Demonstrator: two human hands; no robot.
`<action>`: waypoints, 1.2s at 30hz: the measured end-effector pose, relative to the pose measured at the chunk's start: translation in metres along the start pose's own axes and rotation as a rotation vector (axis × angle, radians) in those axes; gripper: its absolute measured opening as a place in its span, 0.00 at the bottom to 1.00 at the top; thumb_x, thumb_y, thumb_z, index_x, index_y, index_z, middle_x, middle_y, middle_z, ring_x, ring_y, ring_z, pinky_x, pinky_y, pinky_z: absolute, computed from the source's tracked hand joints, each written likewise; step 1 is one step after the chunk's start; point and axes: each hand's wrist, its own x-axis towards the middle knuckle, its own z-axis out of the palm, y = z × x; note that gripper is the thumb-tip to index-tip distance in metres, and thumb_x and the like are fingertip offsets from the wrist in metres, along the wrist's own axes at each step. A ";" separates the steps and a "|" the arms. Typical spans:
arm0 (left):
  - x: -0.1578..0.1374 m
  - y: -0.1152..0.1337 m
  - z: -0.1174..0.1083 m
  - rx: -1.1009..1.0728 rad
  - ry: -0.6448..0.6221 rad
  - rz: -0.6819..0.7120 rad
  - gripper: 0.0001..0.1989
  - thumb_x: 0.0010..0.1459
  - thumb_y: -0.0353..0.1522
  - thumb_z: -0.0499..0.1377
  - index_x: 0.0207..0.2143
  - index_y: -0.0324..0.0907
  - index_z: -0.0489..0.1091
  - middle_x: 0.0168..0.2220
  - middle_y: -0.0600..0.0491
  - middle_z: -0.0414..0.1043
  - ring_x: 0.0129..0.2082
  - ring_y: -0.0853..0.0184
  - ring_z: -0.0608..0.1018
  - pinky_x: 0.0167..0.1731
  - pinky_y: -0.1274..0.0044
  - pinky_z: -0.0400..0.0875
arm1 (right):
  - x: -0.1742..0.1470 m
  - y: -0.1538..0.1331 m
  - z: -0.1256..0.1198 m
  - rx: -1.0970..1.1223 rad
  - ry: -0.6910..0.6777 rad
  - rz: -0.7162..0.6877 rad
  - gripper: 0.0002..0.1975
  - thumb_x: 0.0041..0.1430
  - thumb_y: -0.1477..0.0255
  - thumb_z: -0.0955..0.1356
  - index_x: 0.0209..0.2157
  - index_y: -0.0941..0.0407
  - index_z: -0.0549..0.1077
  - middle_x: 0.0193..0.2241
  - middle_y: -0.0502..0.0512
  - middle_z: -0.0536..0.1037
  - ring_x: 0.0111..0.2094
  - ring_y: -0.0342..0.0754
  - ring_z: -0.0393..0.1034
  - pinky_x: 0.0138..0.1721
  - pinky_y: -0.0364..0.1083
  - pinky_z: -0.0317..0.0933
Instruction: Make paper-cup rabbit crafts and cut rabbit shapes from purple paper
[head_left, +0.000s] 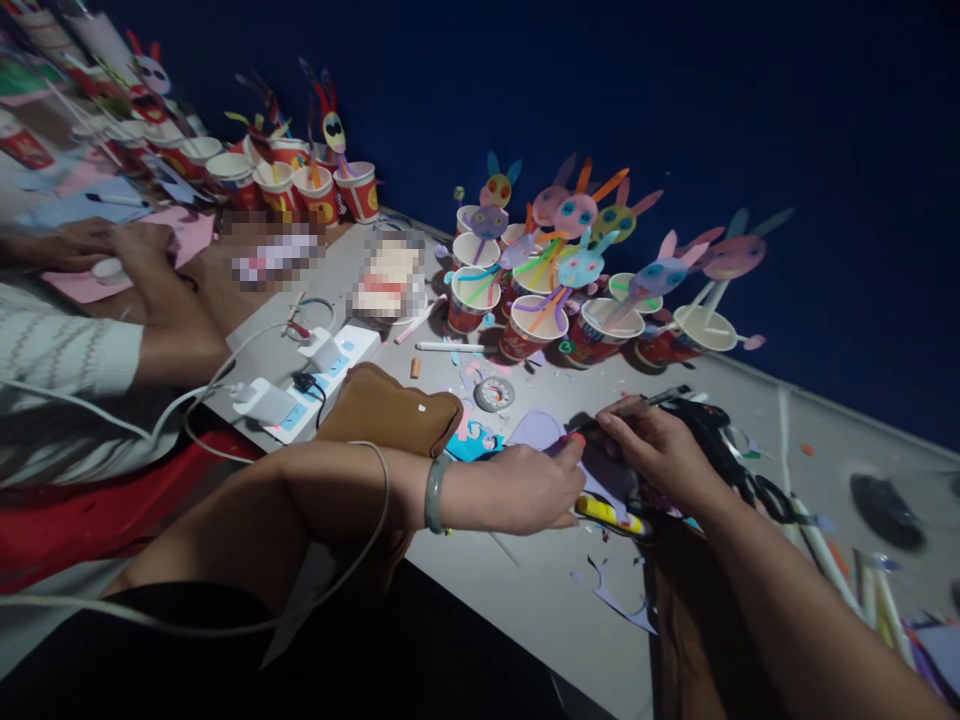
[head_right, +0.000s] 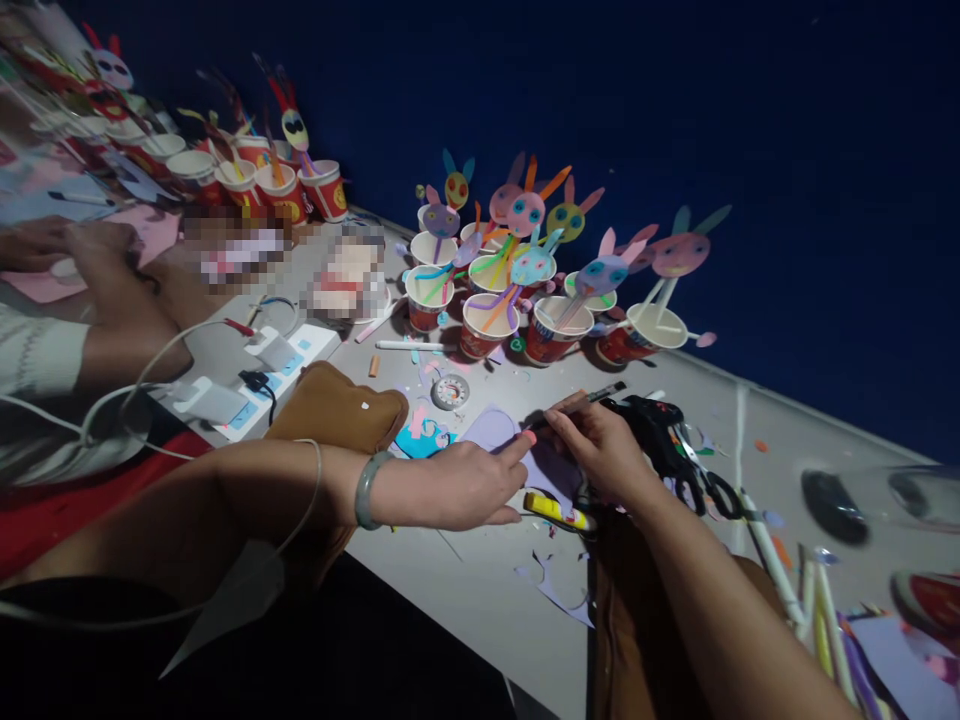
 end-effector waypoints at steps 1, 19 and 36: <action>0.000 0.000 0.000 -0.003 0.002 -0.003 0.25 0.64 0.45 0.49 0.53 0.34 0.66 0.66 0.31 0.48 0.34 0.60 0.79 0.24 0.70 0.71 | -0.002 0.000 0.000 -0.002 0.006 0.004 0.21 0.55 0.49 0.68 0.30 0.55 0.71 0.21 0.51 0.72 0.20 0.44 0.65 0.22 0.45 0.61; 0.003 -0.008 -0.003 -0.100 -0.014 -0.014 0.22 0.57 0.27 0.50 0.55 0.37 0.58 0.64 0.38 0.57 0.35 0.64 0.78 0.29 0.72 0.69 | -0.055 -0.002 0.021 -0.304 0.268 -0.102 0.14 0.62 0.59 0.65 0.26 0.52 0.67 0.20 0.51 0.73 0.22 0.47 0.66 0.24 0.46 0.60; 0.009 -0.020 -0.010 -0.254 -0.018 -0.108 0.26 0.51 0.23 0.50 0.54 0.38 0.51 0.42 0.45 0.75 0.37 0.59 0.78 0.30 0.72 0.67 | -0.072 0.001 0.041 -0.417 0.241 -0.167 0.11 0.63 0.61 0.63 0.29 0.51 0.67 0.22 0.53 0.75 0.21 0.48 0.68 0.24 0.46 0.59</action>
